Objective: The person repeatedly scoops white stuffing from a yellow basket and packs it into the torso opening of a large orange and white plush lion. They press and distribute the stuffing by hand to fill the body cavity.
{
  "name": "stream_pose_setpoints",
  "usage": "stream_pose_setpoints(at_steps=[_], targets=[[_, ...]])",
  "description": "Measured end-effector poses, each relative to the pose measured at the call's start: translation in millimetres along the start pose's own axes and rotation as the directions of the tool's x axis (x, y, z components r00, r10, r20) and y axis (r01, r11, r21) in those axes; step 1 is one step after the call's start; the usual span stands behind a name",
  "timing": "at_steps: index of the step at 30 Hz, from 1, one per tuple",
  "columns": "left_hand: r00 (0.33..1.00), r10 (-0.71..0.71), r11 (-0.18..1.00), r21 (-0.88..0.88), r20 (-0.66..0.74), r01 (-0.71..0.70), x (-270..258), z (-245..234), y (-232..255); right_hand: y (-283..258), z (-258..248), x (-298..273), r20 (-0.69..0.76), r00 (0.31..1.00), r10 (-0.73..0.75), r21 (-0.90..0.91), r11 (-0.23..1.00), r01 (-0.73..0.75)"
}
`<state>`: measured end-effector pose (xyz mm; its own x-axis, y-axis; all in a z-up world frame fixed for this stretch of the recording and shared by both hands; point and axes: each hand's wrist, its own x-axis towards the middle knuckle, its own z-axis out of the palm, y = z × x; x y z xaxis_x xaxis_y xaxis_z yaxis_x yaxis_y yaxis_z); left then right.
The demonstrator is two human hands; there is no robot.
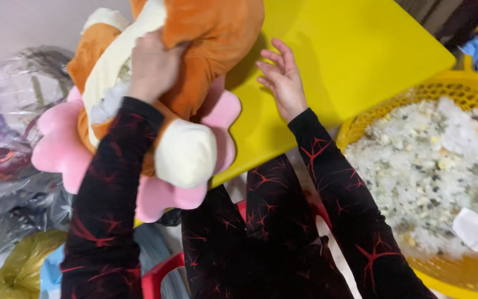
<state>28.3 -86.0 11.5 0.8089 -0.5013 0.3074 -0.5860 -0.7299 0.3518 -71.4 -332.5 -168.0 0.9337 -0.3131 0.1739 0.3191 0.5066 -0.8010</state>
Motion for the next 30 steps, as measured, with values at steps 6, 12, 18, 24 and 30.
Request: stream_pose_setpoints(at_steps=[6, 12, 18, 24, 30], targets=[[0.999, -0.03, 0.586, -0.81, -0.037, -0.012, -5.4, -58.3, -84.3, 19.9, 43.2, 29.0, -0.025, 0.999, 0.024, -0.057, 0.998, -0.026], [0.992, -0.102, 0.241, -0.966, 0.073, 0.096, -29.2, -81.8, -144.6, 35.4, 95.4, 55.7, -0.007, 1.0, 0.017, 0.034, 0.999, -0.017], [0.957, -0.205, 0.062, -0.973, 0.207, 0.224, -64.9, -48.1, -168.2, 25.5, 137.1, 80.8, 0.092, 0.916, -0.39, -0.23, 0.887, 0.401], [0.964, -0.172, 0.019, -0.978, 0.202, 0.208, -54.9, -51.1, -187.7, -6.4, 143.5, 128.6, 0.144, 0.935, -0.324, -0.701, 0.633, 0.327], [0.961, -0.252, 0.149, -0.976, 0.115, 0.156, -36.5, -55.7, -201.8, 20.1, 135.2, 160.1, 0.196, 0.908, -0.37, -0.784, 0.497, 0.371]])
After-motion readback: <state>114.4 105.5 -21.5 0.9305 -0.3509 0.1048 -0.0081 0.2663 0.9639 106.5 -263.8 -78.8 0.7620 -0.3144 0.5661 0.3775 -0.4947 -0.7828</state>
